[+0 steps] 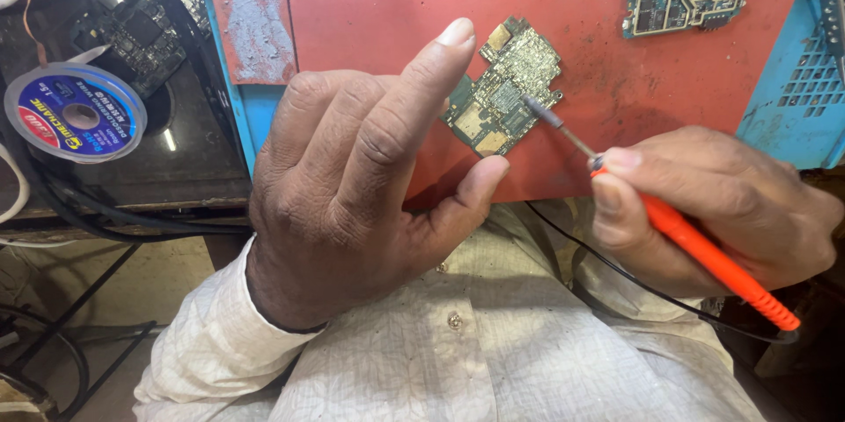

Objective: The person holds a phone motherboard steady on a red work mat with one hand while using a soldering iron with the other, touching the iron tip to points on the board and repositioning the board to solder different areas. At the end they set the iron down and move the board aside on the bench.

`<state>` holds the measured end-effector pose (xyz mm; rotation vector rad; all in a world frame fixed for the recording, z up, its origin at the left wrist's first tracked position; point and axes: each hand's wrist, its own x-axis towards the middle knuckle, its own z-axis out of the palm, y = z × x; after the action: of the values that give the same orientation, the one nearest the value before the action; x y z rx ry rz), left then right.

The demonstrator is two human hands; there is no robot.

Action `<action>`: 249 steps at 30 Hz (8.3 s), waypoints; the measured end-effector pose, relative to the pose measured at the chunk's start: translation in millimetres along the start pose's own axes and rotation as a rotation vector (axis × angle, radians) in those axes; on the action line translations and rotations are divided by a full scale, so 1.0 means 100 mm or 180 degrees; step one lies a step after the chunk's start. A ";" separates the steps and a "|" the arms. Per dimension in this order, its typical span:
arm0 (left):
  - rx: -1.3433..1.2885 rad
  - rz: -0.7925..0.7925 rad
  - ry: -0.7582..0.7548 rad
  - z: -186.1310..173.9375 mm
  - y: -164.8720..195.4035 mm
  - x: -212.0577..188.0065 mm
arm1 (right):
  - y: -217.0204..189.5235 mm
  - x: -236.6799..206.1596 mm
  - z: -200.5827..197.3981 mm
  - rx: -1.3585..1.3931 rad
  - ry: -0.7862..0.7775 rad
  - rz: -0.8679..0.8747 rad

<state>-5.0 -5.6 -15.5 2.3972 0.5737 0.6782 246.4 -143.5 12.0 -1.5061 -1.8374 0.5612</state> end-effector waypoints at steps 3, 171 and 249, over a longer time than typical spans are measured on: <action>0.0002 -0.0013 -0.0006 0.00 0.00 0.00 | -0.01 0.03 0.03 -0.0051 0.0111 -0.0107; -0.0097 -0.0257 0.0055 -0.10 0.07 0.04 | -0.09 0.04 0.35 -0.0156 0.0714 -0.0086; -0.0218 -0.0321 0.0070 -0.14 0.12 0.18 | -0.07 0.02 0.31 -0.0125 0.0662 -0.0058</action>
<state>3.5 0.6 7.9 2.2835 0.6652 0.6706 218.7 -140.5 -2.8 -1.5114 -1.7084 0.3473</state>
